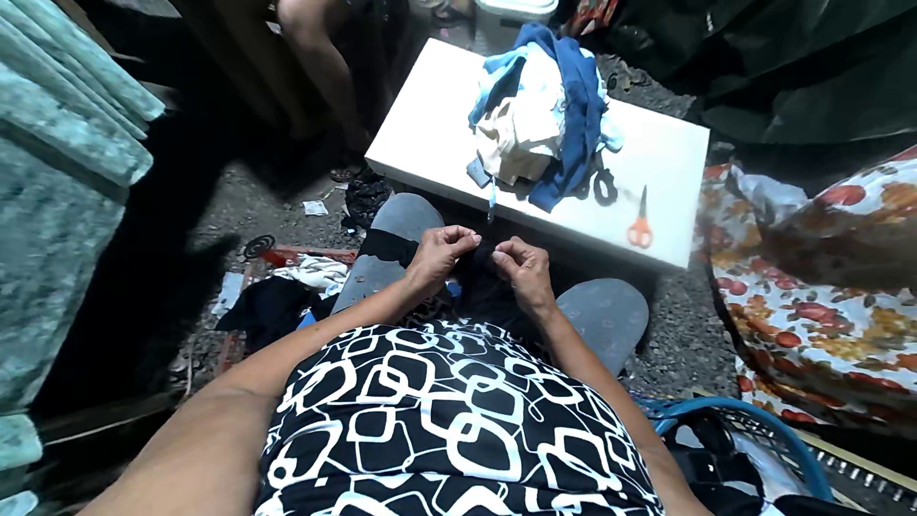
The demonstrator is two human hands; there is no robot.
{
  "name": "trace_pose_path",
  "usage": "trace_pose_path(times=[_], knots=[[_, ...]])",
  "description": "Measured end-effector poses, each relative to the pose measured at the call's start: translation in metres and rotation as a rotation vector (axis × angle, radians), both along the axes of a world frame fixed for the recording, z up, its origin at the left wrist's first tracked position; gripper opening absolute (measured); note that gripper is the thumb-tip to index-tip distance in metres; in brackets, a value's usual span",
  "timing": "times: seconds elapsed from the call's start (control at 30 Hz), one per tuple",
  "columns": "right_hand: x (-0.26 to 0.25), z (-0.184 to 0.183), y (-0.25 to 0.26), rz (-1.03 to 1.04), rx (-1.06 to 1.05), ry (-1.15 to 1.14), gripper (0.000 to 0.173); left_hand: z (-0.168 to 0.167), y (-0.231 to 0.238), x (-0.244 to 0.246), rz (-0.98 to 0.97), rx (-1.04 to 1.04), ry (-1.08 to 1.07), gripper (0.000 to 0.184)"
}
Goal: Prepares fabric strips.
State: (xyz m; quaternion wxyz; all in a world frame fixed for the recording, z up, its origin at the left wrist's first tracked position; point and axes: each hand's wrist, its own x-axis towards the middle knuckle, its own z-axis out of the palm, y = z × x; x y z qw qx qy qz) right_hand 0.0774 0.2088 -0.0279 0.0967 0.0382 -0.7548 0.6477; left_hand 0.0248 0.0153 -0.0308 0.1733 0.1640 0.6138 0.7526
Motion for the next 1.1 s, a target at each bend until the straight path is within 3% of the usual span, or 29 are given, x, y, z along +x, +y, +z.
trace_pose_path(times=[0.2, 0.3, 0.37, 0.43, 0.53, 0.73, 0.83, 0.97, 1.03, 1.1], knots=[[0.0, 0.0, 0.002, -0.025, 0.114, 0.002, 0.006, -0.005, -0.007, 0.002, 0.031, -0.051, 0.193, 0.015], [0.0, 0.003, 0.001, -0.039, 0.149, 0.014, 0.007, 0.038, -0.016, 0.026, 0.051, -0.171, 0.226, 0.013], [0.0, 0.005, 0.001, -0.046, 0.178, 0.015, 0.007, 0.044, -0.016, 0.03, 0.079, -0.21, 0.287, 0.013], [0.0, 0.005, 0.0, -0.055, 0.207, 0.031, 0.007, 0.038, -0.012, 0.026, 0.121, -0.243, 0.362, 0.011], [-0.003, 0.002, 0.001, -0.074, 0.257, 0.052, 0.008, -0.003, 0.004, 0.001, 0.246, -0.26, 0.632, 0.008], [0.0, 0.003, -0.01, -0.157, 0.315, 0.01, 0.007, -0.011, 0.02, -0.004, 0.383, -0.464, 1.011, 0.007], [0.007, 0.002, -0.013, -0.193, 0.322, -0.001, 0.007, 0.003, 0.022, 0.014, 0.34, -0.51, 1.026, 0.008], [-0.002, -0.007, -0.011, -0.254, 0.283, 0.029, 0.01, -0.018, 0.038, -0.003, 0.349, -0.399, 0.976, 0.008], [-0.005, -0.007, -0.01, -0.268, 0.297, 0.033, 0.012, -0.02, 0.039, -0.006, 0.33, -0.367, 0.884, 0.013], [-0.007, -0.004, -0.011, -0.276, 0.288, 0.053, 0.012, -0.014, 0.038, -0.006, 0.306, -0.339, 0.656, 0.018]])
